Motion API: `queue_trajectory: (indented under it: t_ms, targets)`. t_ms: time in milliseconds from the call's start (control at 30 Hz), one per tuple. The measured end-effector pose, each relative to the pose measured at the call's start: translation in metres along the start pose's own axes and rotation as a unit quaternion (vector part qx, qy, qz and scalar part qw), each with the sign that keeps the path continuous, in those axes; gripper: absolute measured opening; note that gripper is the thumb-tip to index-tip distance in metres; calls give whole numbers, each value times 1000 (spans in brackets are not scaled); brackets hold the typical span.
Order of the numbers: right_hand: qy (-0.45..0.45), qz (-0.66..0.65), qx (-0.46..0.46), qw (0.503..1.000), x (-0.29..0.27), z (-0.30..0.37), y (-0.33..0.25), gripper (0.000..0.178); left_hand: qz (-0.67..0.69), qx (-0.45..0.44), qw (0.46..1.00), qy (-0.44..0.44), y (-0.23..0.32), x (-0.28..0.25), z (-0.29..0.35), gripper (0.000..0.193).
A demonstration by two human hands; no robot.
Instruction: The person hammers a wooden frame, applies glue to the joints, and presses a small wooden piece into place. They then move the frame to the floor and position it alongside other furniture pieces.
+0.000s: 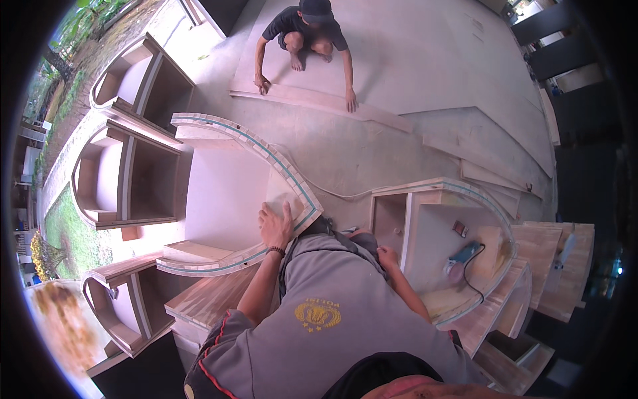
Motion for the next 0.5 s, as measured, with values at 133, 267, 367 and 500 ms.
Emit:
queue_trajectory:
  t_ms: [133, 267, 367, 500]
  targets:
    - [-18, 9, 21, 1000, 8, 8, 14, 40, -9, 4, 1000, -1, 0, 0, -1, 87]
    - [1, -22, 6, 1000, 14, 8, 9, 40, -20, 4, 1000, -4, 1, 2, -2, 88]
    - [20, -44, -6, 999, 16, 8, 4, 40, -25, 4, 1000, -9, 0, 4, -2, 88]
    - [38, -38, 4, 999, 19, 5, 2, 40, -17, 18, 1000, -5, 3, 4, -3, 89]
Point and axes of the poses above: each hand's wrist, its own z-axis away from the middle knuckle, its own x-axis out of the palm, y = z × x, the point moved 9 cm from there along -z, towards the middle knuckle, and after that the axes turned 12 degrees about z, right-handed, at the moved point
